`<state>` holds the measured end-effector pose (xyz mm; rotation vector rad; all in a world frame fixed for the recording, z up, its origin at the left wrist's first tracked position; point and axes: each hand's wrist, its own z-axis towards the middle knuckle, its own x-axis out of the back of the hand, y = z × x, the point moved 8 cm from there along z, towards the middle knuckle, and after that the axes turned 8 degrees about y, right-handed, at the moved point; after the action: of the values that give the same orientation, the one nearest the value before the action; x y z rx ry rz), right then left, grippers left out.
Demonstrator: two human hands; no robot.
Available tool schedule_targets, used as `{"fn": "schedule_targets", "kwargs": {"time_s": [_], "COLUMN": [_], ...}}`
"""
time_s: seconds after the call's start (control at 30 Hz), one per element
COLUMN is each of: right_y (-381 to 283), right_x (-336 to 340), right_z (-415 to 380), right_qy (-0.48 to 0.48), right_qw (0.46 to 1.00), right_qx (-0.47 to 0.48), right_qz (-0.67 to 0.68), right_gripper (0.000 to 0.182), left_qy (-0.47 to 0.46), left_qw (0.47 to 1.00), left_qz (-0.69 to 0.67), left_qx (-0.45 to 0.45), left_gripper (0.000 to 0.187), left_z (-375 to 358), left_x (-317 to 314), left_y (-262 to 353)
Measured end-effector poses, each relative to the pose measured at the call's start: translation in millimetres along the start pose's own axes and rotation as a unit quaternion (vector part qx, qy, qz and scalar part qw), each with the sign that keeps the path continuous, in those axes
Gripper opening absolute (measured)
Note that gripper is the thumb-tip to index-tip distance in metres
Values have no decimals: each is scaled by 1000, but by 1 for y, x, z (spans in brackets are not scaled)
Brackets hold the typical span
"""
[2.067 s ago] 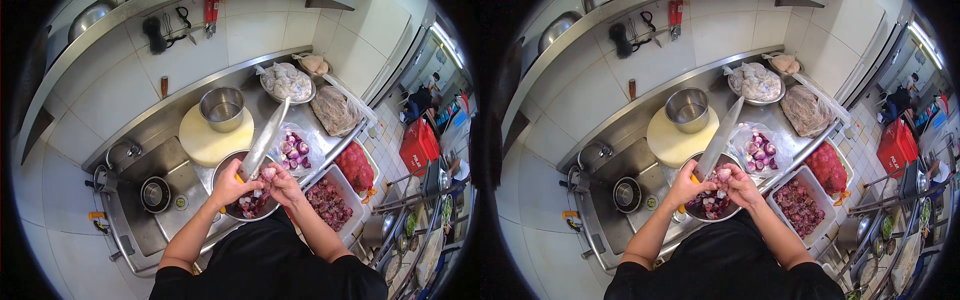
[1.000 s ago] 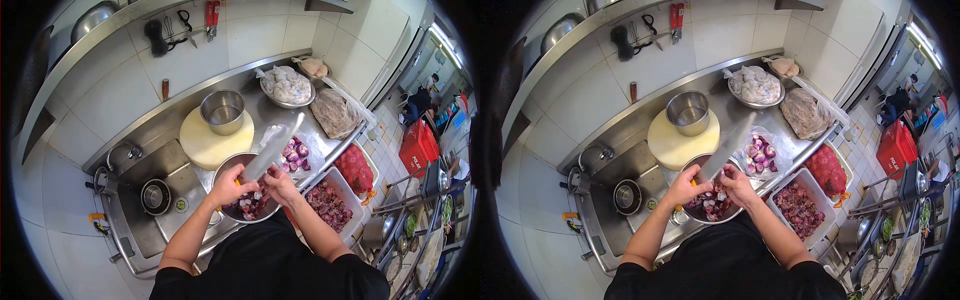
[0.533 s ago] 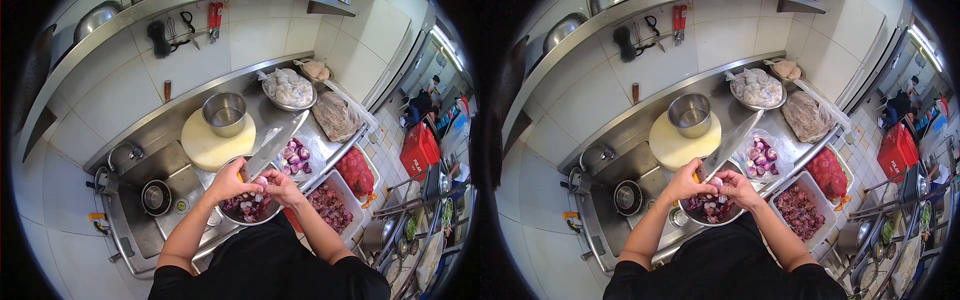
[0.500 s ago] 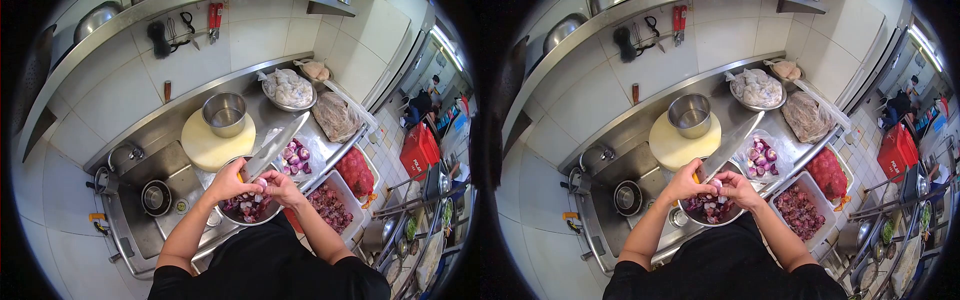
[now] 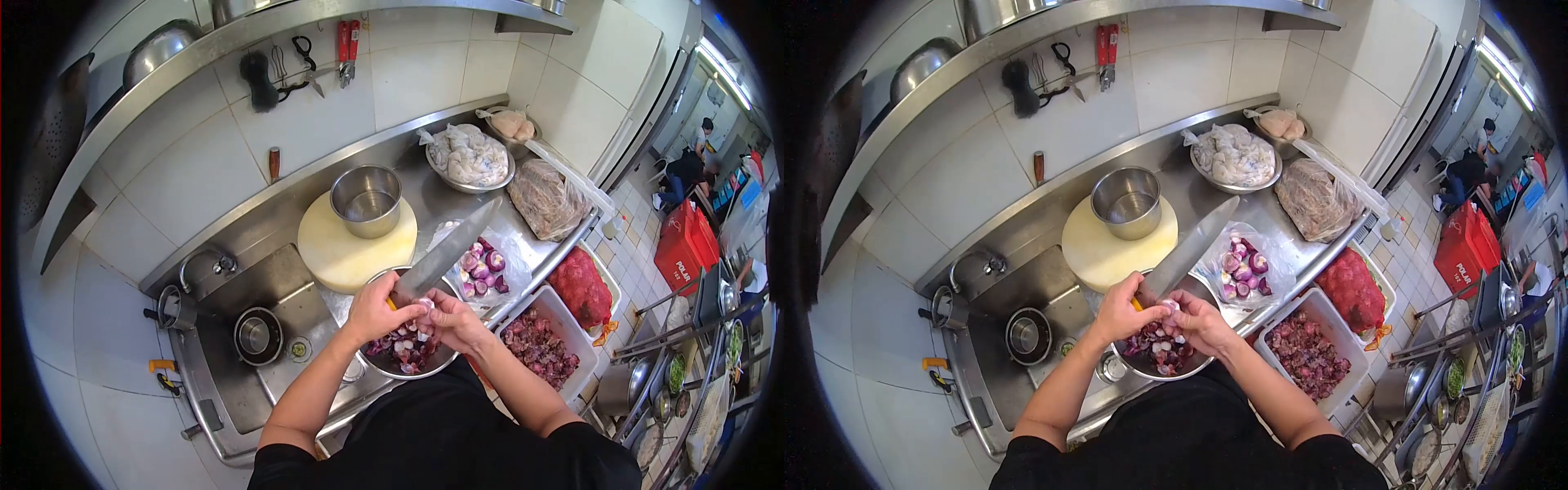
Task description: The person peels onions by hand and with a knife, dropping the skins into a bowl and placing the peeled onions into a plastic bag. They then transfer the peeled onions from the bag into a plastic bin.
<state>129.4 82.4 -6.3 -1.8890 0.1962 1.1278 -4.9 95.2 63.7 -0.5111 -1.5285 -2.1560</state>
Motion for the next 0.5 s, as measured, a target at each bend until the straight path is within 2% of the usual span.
{"fn": "schedule_targets", "kwargs": {"time_s": [0.03, 0.13, 0.27, 0.33, 0.37, 0.4, 0.47, 0.5], "right_y": [1, 3, 5, 1, 2, 6, 7, 0], "right_x": [-2, 12, 18, 12, 12, 21, 37, 41], "right_z": [0, 3, 7, 6, 2, 5, 16, 12], "right_qy": [-15, 81, 90, 94, 116, 120, 66, 134], "right_qw": [999, 993, 993, 992, 991, 991, 987, 982], "right_qx": [-9, 11, 13, 19, 8, 9, 47, 51], "right_qz": [34, 81, 73, 84, 64, 66, 138, 126], "right_gripper": [36, 33, 32, 34, 35, 35, 35, 35], "left_qy": [33, 26, -10, 10, -1, -12, -26, -6], "left_qw": [999, 999, 999, 998, 996, 991, 990, 989], "left_qz": [-3, -8, -31, -52, -89, -125, -131, -145], "left_qx": [-35, -25, -13, -24, 6, 37, 46, 37], "left_gripper": [55, 53, 52, 51, 47, 44, 42, 43], "left_z": [1, -5, -18, -22, -25, -28, -32, -35], "left_x": [3, 6, -8, -11, -13, -15, -16, -14], "left_y": [3, 7, -8, -15, -24, -29, -25, -25]}}
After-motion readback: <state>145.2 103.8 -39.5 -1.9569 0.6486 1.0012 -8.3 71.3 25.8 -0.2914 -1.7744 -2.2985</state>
